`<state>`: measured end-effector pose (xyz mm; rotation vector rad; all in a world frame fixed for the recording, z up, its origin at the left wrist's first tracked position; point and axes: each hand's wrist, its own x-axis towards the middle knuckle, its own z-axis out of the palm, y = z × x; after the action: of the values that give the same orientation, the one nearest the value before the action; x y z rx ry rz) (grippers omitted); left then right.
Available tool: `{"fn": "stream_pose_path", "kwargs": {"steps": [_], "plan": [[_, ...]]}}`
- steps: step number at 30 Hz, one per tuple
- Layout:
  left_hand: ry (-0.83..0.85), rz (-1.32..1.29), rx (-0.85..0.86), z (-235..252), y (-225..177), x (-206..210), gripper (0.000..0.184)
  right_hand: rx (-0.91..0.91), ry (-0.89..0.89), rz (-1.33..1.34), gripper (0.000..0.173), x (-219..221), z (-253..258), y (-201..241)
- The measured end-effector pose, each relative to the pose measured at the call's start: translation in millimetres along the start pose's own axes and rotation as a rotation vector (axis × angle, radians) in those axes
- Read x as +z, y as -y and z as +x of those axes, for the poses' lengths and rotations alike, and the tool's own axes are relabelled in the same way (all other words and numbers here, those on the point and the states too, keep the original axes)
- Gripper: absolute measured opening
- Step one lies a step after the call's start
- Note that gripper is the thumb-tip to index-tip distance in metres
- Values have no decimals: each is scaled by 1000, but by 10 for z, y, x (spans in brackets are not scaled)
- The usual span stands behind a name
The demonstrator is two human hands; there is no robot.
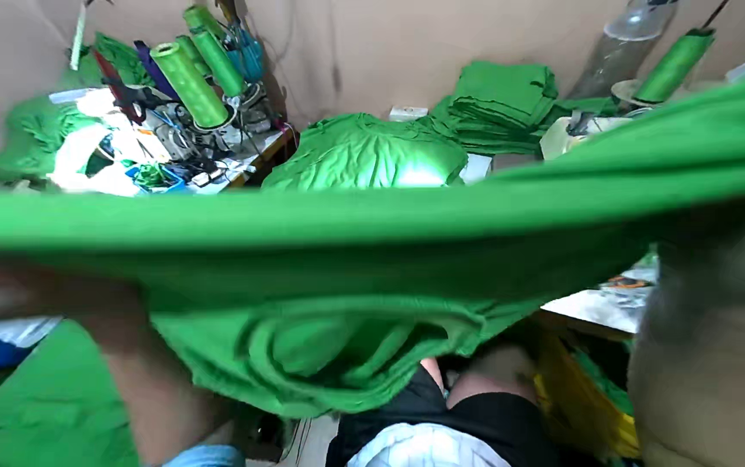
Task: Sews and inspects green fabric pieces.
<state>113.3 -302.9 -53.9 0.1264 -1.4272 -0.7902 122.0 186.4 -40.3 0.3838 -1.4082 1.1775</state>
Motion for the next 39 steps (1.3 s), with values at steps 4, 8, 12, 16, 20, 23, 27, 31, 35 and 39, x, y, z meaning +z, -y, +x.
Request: {"fn": "stream_pose_path", "kwargs": {"steps": [4, 8, 12, 16, 20, 23, 27, 31, 35, 39], "plan": [[275, 194, 461, 670, -289, 1371, 37, -17, 214, -175, 60, 932, 347, -265], [996, 399, 140, 614, 210, 1759, 42, 400, 919, -400, 77, 1451, 156, -972], [1476, 332, -138, -123, 945, 1410, 24, 353, 1265, -407, 38, 1446, -484, -1491], [1509, 349, -220, -658, 1273, 1010, 26, 433, 1440, -485, 28, 1305, -630, -1553], [1318, 207, -186, -883, 1373, 836, 26, 368, 1290, -603, 25, 1371, -600, -1621], [1307, 233, -145, -962, 1390, 824, 31, 370, 1287, -715, 23, 1458, -644, -1801], [1188, 428, -26, -1162, 1349, 757, 23, 470, 1338, -827, 19, 1477, -705, -1980], [997, 479, -44, -1431, 1344, 749, 17, 460, 1158, -690, 23, 1408, -544, -1846], [873, 409, -184, -1054, 1190, 589, 32, 469, 824, -367, 33, 1254, 129, -1335], [606, 616, -238, 172, 524, 496, 48, 396, 416, -4, 18, 984, 845, -714]]}}
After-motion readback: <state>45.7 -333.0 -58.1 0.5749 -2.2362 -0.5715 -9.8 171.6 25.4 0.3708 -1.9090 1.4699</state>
